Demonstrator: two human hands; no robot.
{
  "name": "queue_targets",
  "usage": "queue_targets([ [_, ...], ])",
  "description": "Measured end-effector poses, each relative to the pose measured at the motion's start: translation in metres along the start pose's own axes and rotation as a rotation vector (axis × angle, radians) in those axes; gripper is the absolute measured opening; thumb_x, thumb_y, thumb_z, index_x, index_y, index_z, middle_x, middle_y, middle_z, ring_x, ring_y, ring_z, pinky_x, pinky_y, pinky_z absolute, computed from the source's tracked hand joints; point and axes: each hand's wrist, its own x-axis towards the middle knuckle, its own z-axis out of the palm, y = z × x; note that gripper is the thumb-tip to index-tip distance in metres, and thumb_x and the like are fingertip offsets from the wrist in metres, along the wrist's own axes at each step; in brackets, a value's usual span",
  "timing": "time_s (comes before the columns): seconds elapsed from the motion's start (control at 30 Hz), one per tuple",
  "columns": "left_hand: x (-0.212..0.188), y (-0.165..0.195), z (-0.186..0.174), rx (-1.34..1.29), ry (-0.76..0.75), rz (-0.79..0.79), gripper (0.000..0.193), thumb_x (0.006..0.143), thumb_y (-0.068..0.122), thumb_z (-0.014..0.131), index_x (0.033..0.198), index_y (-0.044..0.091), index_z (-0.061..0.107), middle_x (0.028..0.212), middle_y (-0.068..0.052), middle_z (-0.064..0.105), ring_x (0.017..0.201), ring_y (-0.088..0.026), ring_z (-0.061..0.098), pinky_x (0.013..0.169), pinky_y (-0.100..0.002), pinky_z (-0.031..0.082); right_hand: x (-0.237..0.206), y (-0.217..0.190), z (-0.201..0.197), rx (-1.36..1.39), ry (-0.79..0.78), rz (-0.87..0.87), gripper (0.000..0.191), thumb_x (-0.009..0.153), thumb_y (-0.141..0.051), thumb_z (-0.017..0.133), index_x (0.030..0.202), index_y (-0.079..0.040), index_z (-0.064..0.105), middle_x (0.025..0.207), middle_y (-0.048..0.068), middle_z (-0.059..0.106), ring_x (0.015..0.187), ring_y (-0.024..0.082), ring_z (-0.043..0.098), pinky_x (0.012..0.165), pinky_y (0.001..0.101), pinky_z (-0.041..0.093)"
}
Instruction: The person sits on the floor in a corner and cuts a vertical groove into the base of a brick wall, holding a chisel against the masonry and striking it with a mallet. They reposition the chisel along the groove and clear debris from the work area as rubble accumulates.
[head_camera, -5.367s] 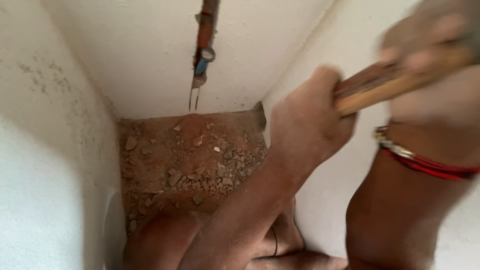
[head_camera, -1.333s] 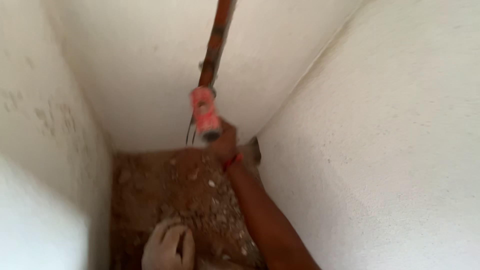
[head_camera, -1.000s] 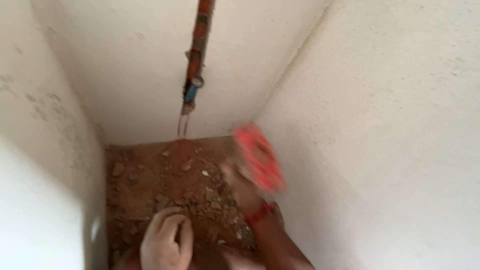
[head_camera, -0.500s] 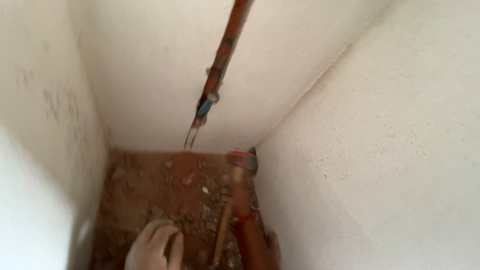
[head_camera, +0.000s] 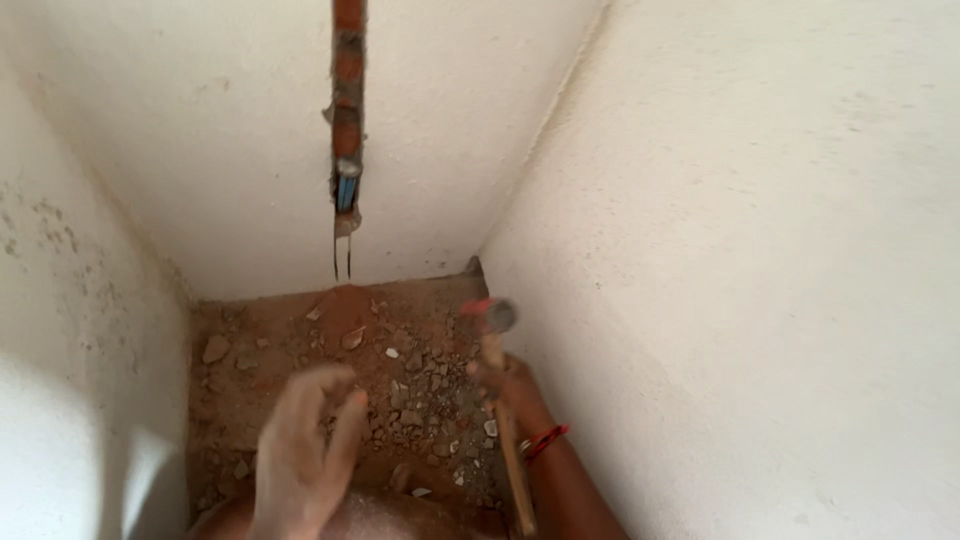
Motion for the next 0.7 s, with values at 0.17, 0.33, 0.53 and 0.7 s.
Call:
queue_targets([
  [0.17,0.055,0.044,-0.022,-0.059,0.235,0.136,0.054,0.098,0.041,0.055,0.134,0.002,0.056,0.129,-0.021,0.064,0.11,-0.032,0.065,0.089,-0.049,0.058,-0.003,0.022,0.016,0.0,-0.204,0.167,0.033,0.089,-0.029,0.08,0.1,-0.002,0.065,0.069,0.005,0.062,0.049,0.012,0.053,0.045,0.0284,0.05],
  [0.33,0.141,0.075,-0.027,-0.169,0.301,0.406,0.063,0.103,0.037,0.058,0.149,-0.004,0.043,0.147,-0.027,0.05,0.13,-0.036,0.056,0.102,-0.05,0.052,-0.012,0.027,0.022,-0.045,-0.141,0.427,0.027,0.091,-0.03,0.081,0.092,-0.007,0.066,0.069,0.003,0.063,0.05,0.013,0.053,0.046,0.0299,0.046],
  [0.53,0.219,0.088,-0.011,0.273,0.219,0.471,0.049,0.103,0.031,0.063,0.14,0.001,0.054,0.137,-0.023,0.058,0.12,-0.036,0.062,0.098,-0.051,0.052,-0.019,0.036,0.011,0.044,-0.161,0.495,0.033,0.09,-0.035,0.082,0.092,-0.008,0.063,0.07,0.003,0.063,0.051,0.014,0.054,0.046,0.0298,0.045],
  [0.7,0.259,0.083,0.017,0.452,0.146,0.462,0.037,0.103,0.032,0.064,0.122,0.001,0.064,0.118,-0.021,0.064,0.102,-0.039,0.065,0.085,-0.053,0.051,-0.019,0.043,0.001,0.141,-0.218,0.326,0.039,0.089,-0.037,0.081,0.101,-0.003,0.066,0.073,0.007,0.062,0.055,0.015,0.055,0.051,0.0296,0.047],
])
